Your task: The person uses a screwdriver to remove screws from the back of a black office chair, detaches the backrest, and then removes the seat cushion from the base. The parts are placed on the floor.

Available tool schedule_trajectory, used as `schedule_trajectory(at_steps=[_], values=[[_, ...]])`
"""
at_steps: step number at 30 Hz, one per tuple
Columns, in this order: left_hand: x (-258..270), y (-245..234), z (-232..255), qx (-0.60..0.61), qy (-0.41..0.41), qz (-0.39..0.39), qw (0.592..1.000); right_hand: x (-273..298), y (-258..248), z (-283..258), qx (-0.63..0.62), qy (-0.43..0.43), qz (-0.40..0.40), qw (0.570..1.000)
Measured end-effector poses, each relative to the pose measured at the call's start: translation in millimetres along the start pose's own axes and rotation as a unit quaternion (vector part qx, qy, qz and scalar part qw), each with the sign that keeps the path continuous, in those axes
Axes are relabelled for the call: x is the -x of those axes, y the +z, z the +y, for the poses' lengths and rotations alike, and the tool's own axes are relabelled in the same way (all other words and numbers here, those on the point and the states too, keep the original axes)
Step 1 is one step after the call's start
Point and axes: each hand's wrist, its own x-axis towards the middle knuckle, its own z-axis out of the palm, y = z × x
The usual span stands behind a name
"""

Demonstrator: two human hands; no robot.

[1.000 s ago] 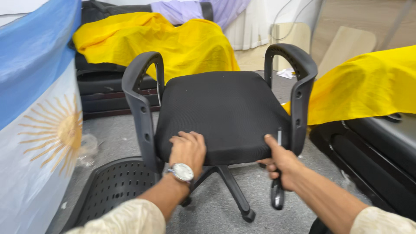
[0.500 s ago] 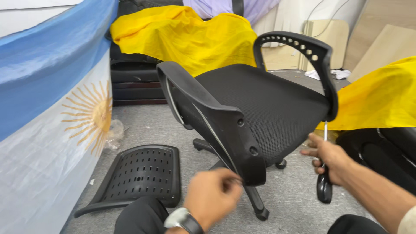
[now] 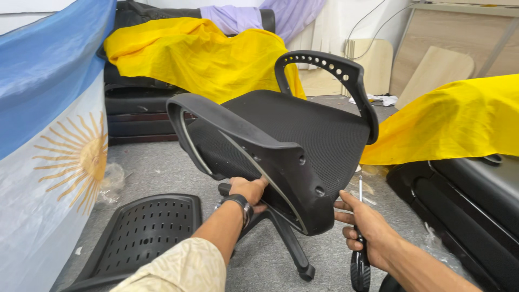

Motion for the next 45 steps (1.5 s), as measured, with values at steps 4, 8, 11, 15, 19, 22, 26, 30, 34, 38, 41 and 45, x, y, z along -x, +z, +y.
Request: schedule_trajectory(at_steps=[4, 8, 11, 15, 19, 22, 26, 30, 34, 38, 41, 45], values=[[-10, 18, -11, 0.02, -0.016, 0.015, 1.0, 2, -2, 1, -0.006, 0.005, 0.02, 1.0], [-16, 30, -44, -0.018, 0.01, 0.037, 0.999, -4, -7, 11, -0.042, 0.0, 0.032, 0.999], [-11, 51, -64, -0.151, 0.082, 0.049, 0.984, -13, -18, 21, -0.066, 0.003, 0.071, 0.995], [1, 43, -76, -0.053, 0.085, -0.092, 0.991, -22, -32, 20, -0.08, 0.022, 0.07, 0.994], [10, 16, -77, -0.105, 0.034, -0.125, 0.986, -25, -28, 25, -0.269, 0.146, 0.026, 0.952], [14, 1, -81, -0.096, 0.005, -0.143, 0.985, -27, -12, 31, -0.335, 0.127, 0.057, 0.932], [18, -12, -87, -0.098, -0.013, -0.137, 0.986, -41, -5, 28, -0.407, 0.09, 0.067, 0.907], [22, -19, -87, -0.099, -0.025, -0.14, 0.985, -65, -13, 15, -0.423, 0.07, 0.068, 0.901], [20, -22, -80, -0.093, -0.023, -0.135, 0.986, -76, -20, 7, -0.432, 0.071, 0.046, 0.898], [15, -19, -80, -0.086, -0.013, -0.137, 0.987, -62, -20, 1, -0.419, 0.052, 0.024, 0.906], [11, -14, -91, -0.088, -0.015, -0.142, 0.986, -47, -14, -3, -0.418, 0.011, -0.007, 0.909], [16, -5, -124, -0.12, -0.023, -0.15, 0.981, -38, -5, -1, -0.42, -0.07, -0.054, 0.903]])
